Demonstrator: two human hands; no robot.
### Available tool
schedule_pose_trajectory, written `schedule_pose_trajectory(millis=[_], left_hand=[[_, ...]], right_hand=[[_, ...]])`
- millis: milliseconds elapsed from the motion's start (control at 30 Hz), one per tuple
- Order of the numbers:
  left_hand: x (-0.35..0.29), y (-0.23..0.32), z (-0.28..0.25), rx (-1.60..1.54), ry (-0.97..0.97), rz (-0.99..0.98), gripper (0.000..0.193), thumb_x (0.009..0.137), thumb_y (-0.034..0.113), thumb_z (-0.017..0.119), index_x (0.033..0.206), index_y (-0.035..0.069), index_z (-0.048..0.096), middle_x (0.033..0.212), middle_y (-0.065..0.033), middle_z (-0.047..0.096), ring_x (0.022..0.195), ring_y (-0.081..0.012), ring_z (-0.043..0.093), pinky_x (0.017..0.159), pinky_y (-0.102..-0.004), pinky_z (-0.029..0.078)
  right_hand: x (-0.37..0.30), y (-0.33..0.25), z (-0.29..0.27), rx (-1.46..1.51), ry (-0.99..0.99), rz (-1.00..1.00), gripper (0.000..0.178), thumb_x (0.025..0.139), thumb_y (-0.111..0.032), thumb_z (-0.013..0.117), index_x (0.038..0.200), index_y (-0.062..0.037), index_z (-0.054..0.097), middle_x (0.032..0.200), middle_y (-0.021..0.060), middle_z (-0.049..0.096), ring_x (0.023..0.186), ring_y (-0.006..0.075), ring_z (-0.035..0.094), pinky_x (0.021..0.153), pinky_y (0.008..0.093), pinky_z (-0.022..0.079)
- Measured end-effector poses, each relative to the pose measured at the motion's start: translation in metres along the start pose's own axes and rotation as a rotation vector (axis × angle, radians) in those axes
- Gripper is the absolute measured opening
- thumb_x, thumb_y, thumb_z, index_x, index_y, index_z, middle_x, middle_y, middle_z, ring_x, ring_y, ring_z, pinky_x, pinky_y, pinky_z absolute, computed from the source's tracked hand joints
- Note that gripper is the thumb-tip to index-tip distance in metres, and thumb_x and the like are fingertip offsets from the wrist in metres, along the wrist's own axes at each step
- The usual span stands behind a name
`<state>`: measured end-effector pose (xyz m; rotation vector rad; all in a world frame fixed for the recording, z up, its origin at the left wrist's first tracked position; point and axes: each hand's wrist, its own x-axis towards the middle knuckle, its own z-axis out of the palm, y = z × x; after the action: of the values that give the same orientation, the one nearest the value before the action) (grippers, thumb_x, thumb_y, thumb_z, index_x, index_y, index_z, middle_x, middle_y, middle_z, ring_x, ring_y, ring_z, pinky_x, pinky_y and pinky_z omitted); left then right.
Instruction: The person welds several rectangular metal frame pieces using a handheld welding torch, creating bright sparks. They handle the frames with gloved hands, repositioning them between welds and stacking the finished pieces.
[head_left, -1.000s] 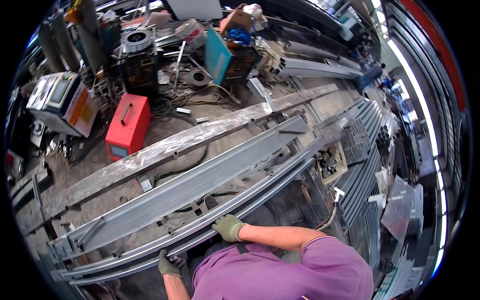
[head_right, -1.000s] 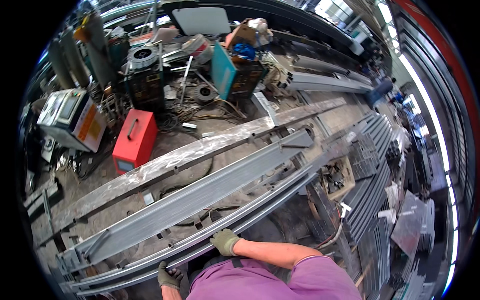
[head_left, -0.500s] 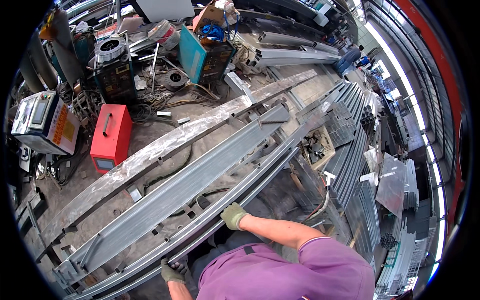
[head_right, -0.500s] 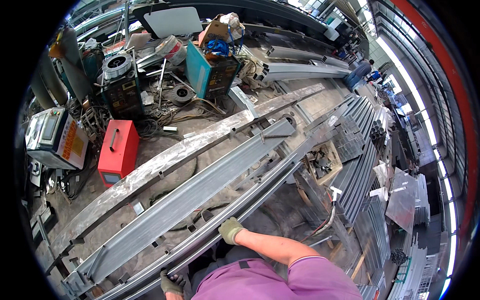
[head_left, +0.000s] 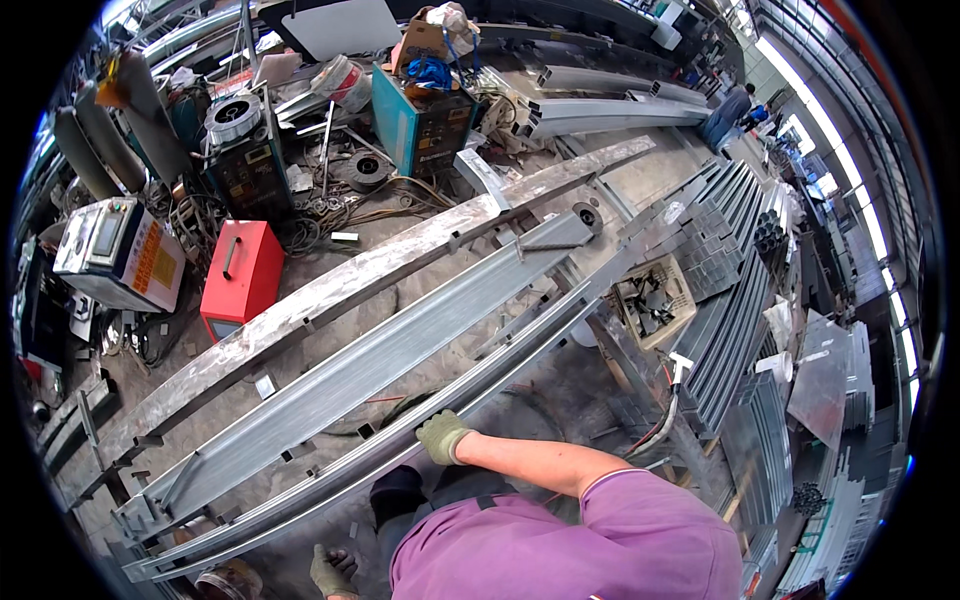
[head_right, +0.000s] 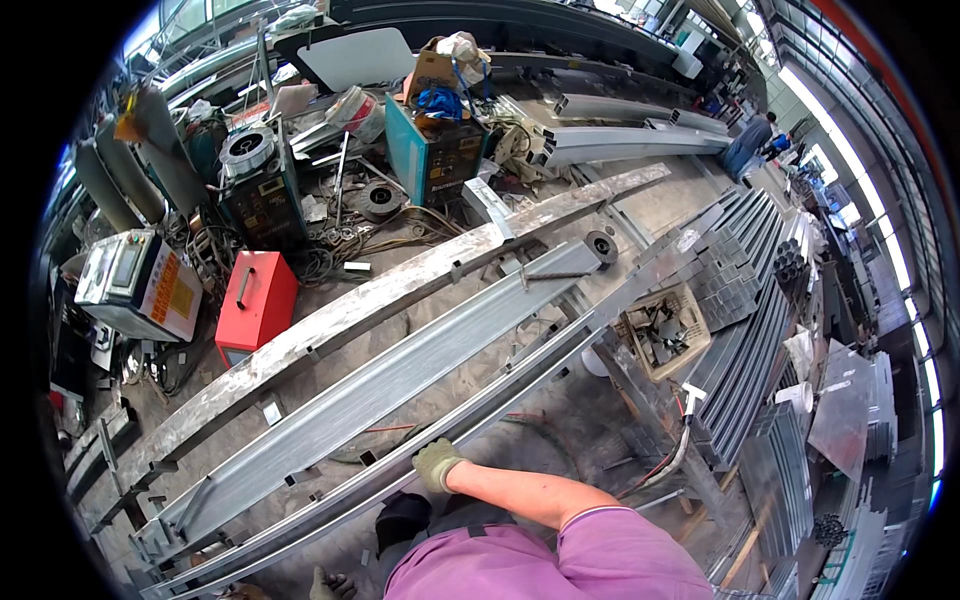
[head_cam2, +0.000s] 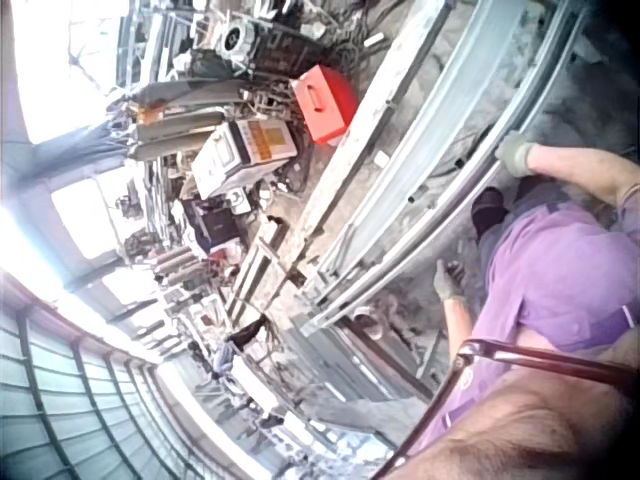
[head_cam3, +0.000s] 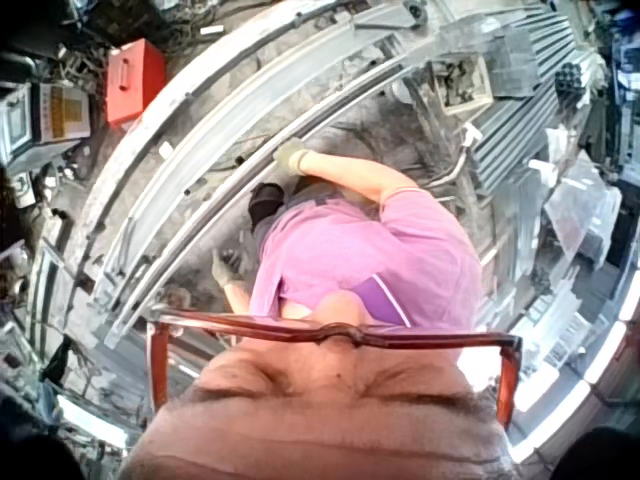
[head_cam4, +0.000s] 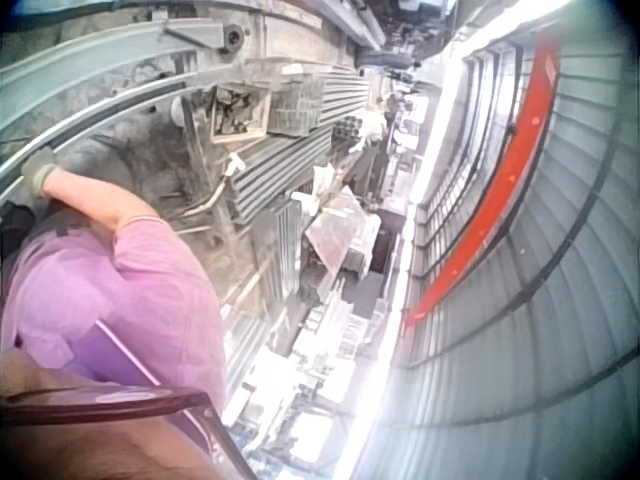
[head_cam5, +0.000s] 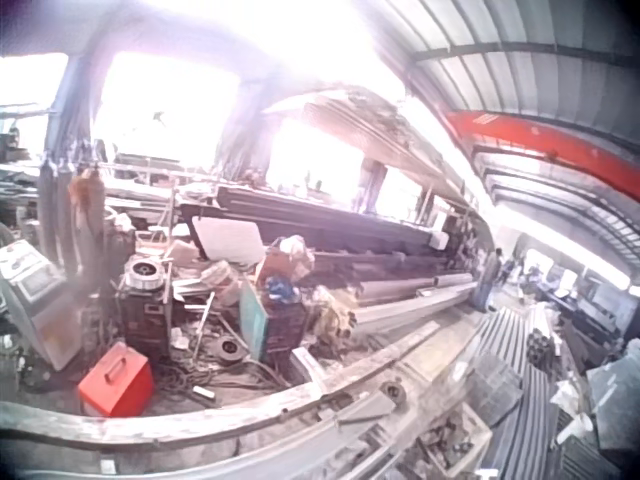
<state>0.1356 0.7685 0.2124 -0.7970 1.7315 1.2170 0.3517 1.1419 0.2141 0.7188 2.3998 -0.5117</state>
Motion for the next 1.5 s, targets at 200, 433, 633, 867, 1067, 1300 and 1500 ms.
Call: schedule_pose_trajectory(millis=[200, 433, 633, 867, 1067, 1300, 1500], left_hand=[[0.007, -0.048, 0.043, 0.612, 0.181, 0.894, 0.039, 0.098, 0.035, 0.074, 0.080, 0.005, 0.059, 0.071, -0.0080, 0.061, 0.061, -0.0278, 0.059, 0.065, -0.0449, 0.052], [-0.102, -0.009, 0.262, 1.093, -0.095, 1.348, 0.045, 0.092, 0.021, 0.077, 0.129, -0.001, 0.065, 0.125, -0.0229, 0.070, 0.118, -0.0365, 0.067, 0.104, -0.0450, 0.052], [-0.106, -0.001, 0.416, 1.530, -0.274, 1.436, 0.064, 0.089, 0.033, 0.076, 0.141, -0.001, 0.060, 0.137, -0.0243, 0.066, 0.128, -0.0423, 0.062, 0.110, -0.0481, 0.049], [-0.103, -0.038, 0.562, 1.935, -0.622, 1.199, 0.086, 0.087, 0.052, 0.074, 0.157, 0.010, 0.047, 0.146, -0.0267, 0.060, 0.128, -0.0463, 0.063, 0.108, -0.0522, 0.050], [-0.105, -0.076, 0.617, 1.872, -0.734, 1.031, 0.091, 0.092, 0.044, 0.075, 0.159, -0.003, 0.036, 0.131, -0.0281, 0.066, 0.117, -0.0425, 0.067, 0.097, -0.0521, 0.053], [-0.106, -0.061, 0.626, 1.981, -0.621, 1.048, 0.093, 0.095, 0.037, 0.074, 0.162, -0.007, 0.026, 0.143, -0.0370, 0.057, 0.127, -0.0514, 0.060, 0.105, -0.0532, 0.050], [-0.077, -0.081, 0.600, 1.951, -0.525, 1.247, 0.081, 0.094, 0.038, 0.077, 0.154, -0.006, 0.044, 0.148, -0.0318, 0.056, 0.132, -0.0487, 0.059, 0.105, -0.0526, 0.051]], right_hand=[[-0.037, 0.049, 0.012, 0.010, 0.336, -0.017, 0.039, 0.096, -0.022, 0.052, 0.128, -0.0071, 0.069, 0.132, 0.0158, 0.067, 0.129, 0.0328, 0.060, 0.117, 0.0506, 0.036], [-0.095, 0.132, 0.034, 0.347, 0.698, 0.084, 0.047, 0.095, -0.029, 0.056, 0.133, -0.0042, 0.069, 0.143, 0.0171, 0.064, 0.140, 0.0347, 0.054, 0.123, 0.0532, 0.031], [-0.160, 0.221, 0.088, 0.644, 1.136, 0.306, 0.030, 0.094, -0.026, 0.059, 0.110, -0.0060, 0.073, 0.107, 0.0214, 0.073, 0.104, 0.0401, 0.069, 0.099, 0.0512, 0.052], [-0.360, 0.213, 0.286, 1.078, 0.335, 1.459, 0.037, 0.091, -0.035, 0.061, 0.115, -0.0103, 0.076, 0.116, 0.0216, 0.074, 0.111, 0.0450, 0.070, 0.095, 0.0517, 0.055], [-0.412, 0.074, 0.441, 0.992, -0.348, 1.163, 0.041, 0.093, -0.038, 0.060, 0.113, -0.0076, 0.079, 0.118, 0.0203, 0.076, 0.111, 0.0405, 0.073, 0.093, 0.0492, 0.058], [-0.307, 0.181, 0.360, 1.550, -0.055, 1.253, 0.044, 0.094, -0.043, 0.062, 0.116, -0.0094, 0.079, 0.123, 0.0270, 0.072, 0.120, 0.0429, 0.069, 0.100, 0.0483, 0.055], [-0.333, 0.442, 0.276, 1.332, 0.519, 1.293, 0.030, 0.095, -0.034, 0.063, 0.112, -0.0130, 0.077, 0.113, 0.0200, 0.075, 0.106, 0.0411, 0.072, 0.091, 0.0474, 0.057]])
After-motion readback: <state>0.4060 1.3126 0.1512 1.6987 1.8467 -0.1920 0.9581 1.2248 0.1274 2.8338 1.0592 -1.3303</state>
